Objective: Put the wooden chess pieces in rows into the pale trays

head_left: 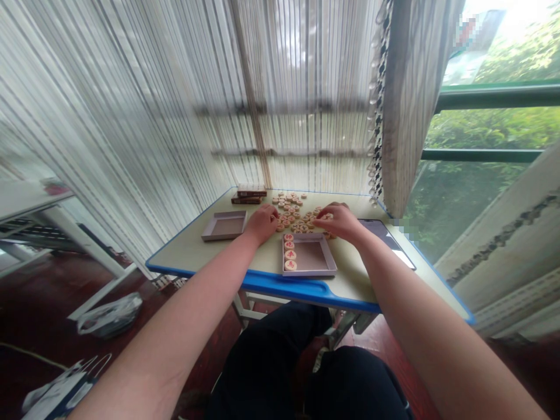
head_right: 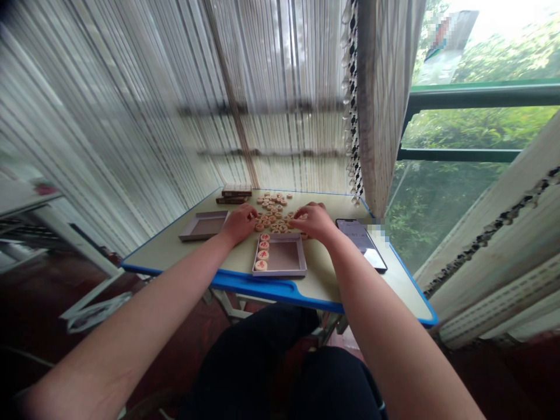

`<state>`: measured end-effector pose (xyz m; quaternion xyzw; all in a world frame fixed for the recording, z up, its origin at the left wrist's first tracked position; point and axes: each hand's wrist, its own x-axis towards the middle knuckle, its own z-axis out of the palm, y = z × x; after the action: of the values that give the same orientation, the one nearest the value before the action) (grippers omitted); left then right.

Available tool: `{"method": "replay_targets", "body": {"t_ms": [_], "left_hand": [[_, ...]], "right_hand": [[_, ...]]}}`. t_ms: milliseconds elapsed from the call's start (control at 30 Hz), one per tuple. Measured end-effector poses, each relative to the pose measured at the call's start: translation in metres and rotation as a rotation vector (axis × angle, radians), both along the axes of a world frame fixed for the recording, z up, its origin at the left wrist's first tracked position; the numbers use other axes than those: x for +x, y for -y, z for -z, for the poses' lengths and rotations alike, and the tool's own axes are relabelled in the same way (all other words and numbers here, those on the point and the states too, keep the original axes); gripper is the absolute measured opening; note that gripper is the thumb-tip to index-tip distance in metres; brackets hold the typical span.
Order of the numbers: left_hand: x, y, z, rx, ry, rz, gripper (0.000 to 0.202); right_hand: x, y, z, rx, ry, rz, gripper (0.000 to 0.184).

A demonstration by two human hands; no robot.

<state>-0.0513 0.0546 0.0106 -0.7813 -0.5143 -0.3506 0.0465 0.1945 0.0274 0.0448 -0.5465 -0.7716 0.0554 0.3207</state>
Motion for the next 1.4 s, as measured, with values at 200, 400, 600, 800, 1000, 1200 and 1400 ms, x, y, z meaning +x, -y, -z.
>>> {"method": "replay_targets", "body": {"t_ms": [200,400,600,800,1000,1200,1400], "left_hand": [[0.000,0.001,-0.001,0.001,-0.011,-0.013,0.012],[0.001,0.003,-0.001,-0.006,-0.006,-0.015,0.012],[0.001,0.003,-0.001,-0.010,-0.018,-0.022,0.013],[0.000,0.001,0.001,0.003,-0.021,-0.006,0.011],[0.001,0.002,-0.001,-0.007,-0.021,-0.005,0.010],[0.001,0.004,-0.003,-0.016,-0.023,-0.004,0.010],[0.001,0.003,-0.001,-0.017,-0.019,-0.024,0.011]], "right_hand": [[-0.018,0.022,-0.002,-0.038,0.118,-0.313,0.025],[-0.020,0.019,0.008,-0.036,0.218,-0.378,0.023],[-0.019,0.022,0.004,-0.058,0.234,-0.382,0.025],[-0.021,0.026,0.001,-0.068,0.241,-0.379,0.016],[-0.026,0.025,0.005,-0.014,0.253,-0.364,0.018],[-0.029,0.022,0.010,0.050,0.246,-0.359,0.019],[-0.031,0.022,0.012,0.107,0.220,-0.369,0.014]]}}
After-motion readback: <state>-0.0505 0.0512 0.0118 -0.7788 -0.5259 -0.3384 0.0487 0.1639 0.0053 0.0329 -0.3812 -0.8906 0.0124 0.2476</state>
